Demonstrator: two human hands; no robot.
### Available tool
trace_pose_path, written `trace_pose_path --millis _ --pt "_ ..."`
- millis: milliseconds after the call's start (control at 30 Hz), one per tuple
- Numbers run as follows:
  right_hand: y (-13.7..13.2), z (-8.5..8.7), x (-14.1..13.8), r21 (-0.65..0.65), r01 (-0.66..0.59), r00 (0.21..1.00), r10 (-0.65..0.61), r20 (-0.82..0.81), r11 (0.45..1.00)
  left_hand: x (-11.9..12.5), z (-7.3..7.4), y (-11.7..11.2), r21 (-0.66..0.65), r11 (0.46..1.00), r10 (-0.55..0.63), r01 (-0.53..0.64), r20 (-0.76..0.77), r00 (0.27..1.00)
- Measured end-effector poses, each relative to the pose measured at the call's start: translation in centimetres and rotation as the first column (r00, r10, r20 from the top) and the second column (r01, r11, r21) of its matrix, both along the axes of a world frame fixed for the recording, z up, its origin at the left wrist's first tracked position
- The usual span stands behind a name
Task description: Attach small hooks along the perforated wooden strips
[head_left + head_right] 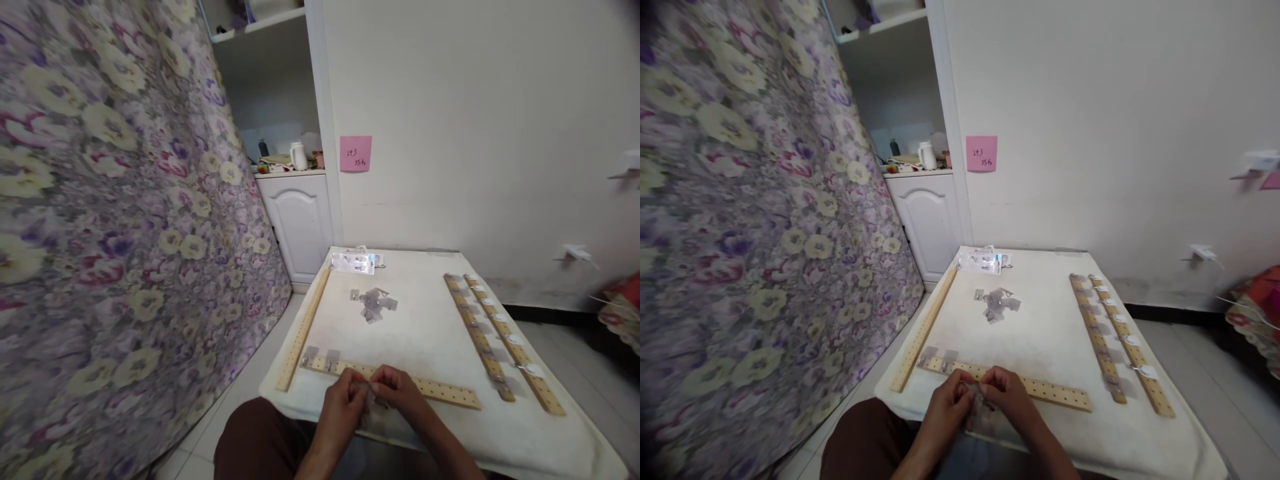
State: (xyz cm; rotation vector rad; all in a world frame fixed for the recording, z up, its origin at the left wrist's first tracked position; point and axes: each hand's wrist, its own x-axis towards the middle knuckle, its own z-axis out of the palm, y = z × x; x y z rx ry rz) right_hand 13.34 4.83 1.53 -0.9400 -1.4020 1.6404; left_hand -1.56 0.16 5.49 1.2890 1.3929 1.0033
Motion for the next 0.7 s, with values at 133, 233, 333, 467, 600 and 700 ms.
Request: trace_pose_path --millis 133,233,333,467,600,700 --pt "-0.1 0.2 0.2 -0.095 -0.076 0.997 0.074 -0.02 0.993 -0.2 0.0 0.6 0.04 0.999 0.011 -0.011 -0.01 1.0" --pt "-0.3 0.4 0.1 -0.134 -0.12 0.992 0.113 -0.061 0.984 -0.2 0.3 0.8 0.035 0.999 -0.023 0.023 -0.014 1.0" --pt "-0.6 0.5 -0.2 -0.158 -0.14 0.987 0.124 -0.105 0.977 -0.1 0.5 0.7 0.046 0.998 -0.036 0.036 0.006 0.999" --pt "-0.6 0.4 -0.4 -0.194 -0.077 0.991 0.054 -0.121 0.978 0.0 -0.1 0.3 0.051 0.998 0.036 -0.039 0.06 0.998" --pt "-0.2 0.2 -0.2 -0.192 0.093 0.989 -0.114 -0.098 0.977 0.0 -1.6 -0.2 -0.083 0.997 0.016 0.001 0.208 0.978" --pt "0.1 0.0 0.0 -0.159 0.177 0.981 -0.188 -0.056 0.971 0.2 -2.8 -0.4 -0.185 0.98 -0.008 0.067 0.299 0.954"
